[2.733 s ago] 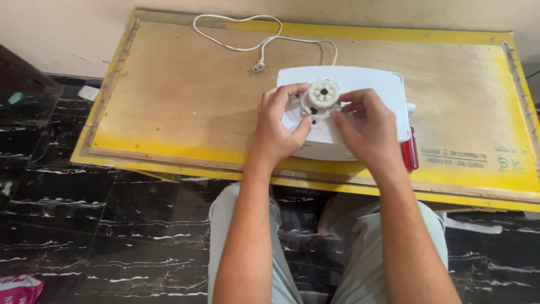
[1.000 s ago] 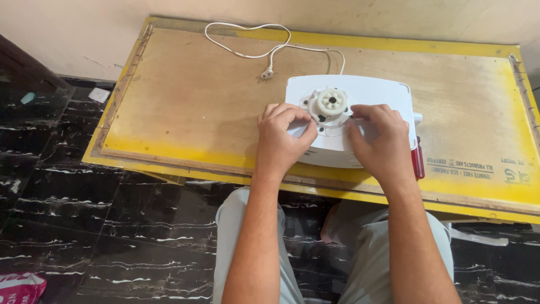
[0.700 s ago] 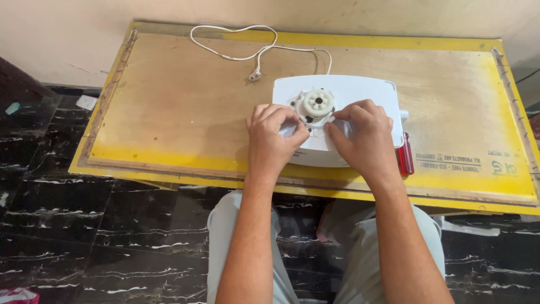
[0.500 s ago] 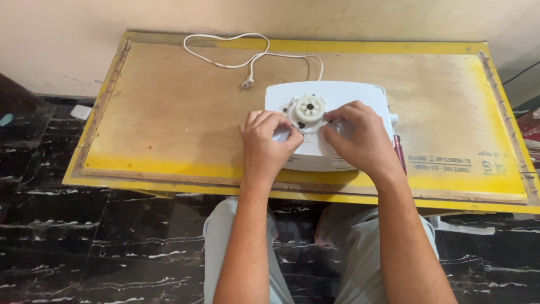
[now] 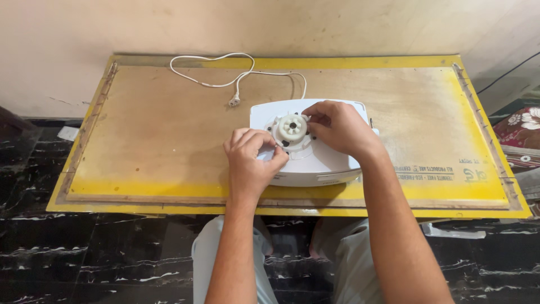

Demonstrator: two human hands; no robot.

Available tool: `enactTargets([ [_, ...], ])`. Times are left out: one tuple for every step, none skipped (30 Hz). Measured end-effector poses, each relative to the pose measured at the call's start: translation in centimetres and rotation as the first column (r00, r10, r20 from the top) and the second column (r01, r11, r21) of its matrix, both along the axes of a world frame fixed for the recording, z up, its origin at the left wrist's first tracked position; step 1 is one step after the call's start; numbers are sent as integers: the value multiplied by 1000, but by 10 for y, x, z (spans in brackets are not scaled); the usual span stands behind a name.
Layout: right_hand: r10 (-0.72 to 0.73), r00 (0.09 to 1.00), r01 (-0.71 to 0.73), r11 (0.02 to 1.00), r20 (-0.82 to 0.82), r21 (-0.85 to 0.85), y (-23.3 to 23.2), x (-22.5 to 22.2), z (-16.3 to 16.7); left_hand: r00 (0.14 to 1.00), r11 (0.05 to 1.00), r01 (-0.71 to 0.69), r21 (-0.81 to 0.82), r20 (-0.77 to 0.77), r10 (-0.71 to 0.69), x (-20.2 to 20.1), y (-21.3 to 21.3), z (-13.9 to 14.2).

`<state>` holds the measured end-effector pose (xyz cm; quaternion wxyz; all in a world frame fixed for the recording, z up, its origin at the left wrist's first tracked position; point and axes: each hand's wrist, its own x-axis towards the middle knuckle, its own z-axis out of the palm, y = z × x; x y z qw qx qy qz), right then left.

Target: The person sits on the floor at a low table and uses a red screwdriver to unscrew screws from the base of a white electric mixer base. They flip the unit over, remove the base cover, handle the internal drive coupling, then reposition the cover and drive the screws back in with the screwdriver.

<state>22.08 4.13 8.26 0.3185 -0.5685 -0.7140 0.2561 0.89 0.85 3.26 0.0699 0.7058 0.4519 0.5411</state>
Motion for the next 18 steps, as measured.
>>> enactTargets([
  [-16,1000,16,1000,-6,-11,0,-1,-1,1000,1000,3,-4,1,-3,0,1,-1],
  [-30,999,30,999,-13,-23,0,-3,-2,1000,1000,4,-10,-1,-4,-1,1,-1],
  [-43,999,42,999,-1,-33,0,-4,-3,1000,1000,7,-14,-2,-7,-1,1,-2],
  [-57,998,57,997,14,-42,1,-4,-4,1000,1000,8,-13,1,-8,-1,1,-2],
  [-71,997,73,996,33,-50,1,-3,-4,1000,1000,9,-11,7,-9,-1,1,-2],
  [-66,998,66,996,2,-56,1,-3,-5,1000,1000,12,-9,12,-11,-2,1,-2],
  [-64,998,62,996,-30,-58,0,-4,-6,1000,999,24,-22,18,-23,-3,1,-2],
  [-61,996,57,997,-62,-59,0,-3,-7,999,999,37,-34,24,-36,-3,2,-2],
  [-56,994,54,998,-92,-30,-1,-3,-9,999,998,48,-46,28,-47,-5,3,-1],
  [-48,991,49,999,-124,-1,-4,-3,-11,997,996,69,-59,29,-67,-7,3,0],
  [-40,987,45,999,-156,28,-7,-3,-12,996,993,90,-72,31,-88,-9,2,1],
  [-26,989,33,998,-144,47,-12,-2,-12,993,990,113,-87,32,-111,-10,2,2],
  [-13,991,22,997,-130,69,-16,-1,-12,992,989,124,-84,38,-121,-10,1,3],
  [1,993,11,995,-116,99,-18,0,-10,990,988,135,-72,43,-132,-11,1,5],
  [6,996,5,993,-93,118,-21,1,-8,989,988,143,-60,46,-141,-11,1,7],
  [12,998,-3,991,-68,130,-26,1,-6,992,991,121,-65,52,-117,-9,1,9],
  [17,999,-12,990,-40,140,-31,2,-4,994,993,98,-72,60,-94,-7,0,11],
  [27,999,-22,988,-36,150,-36,2,-2,995,994,77,-77,67,-72,-6,0,12],
])
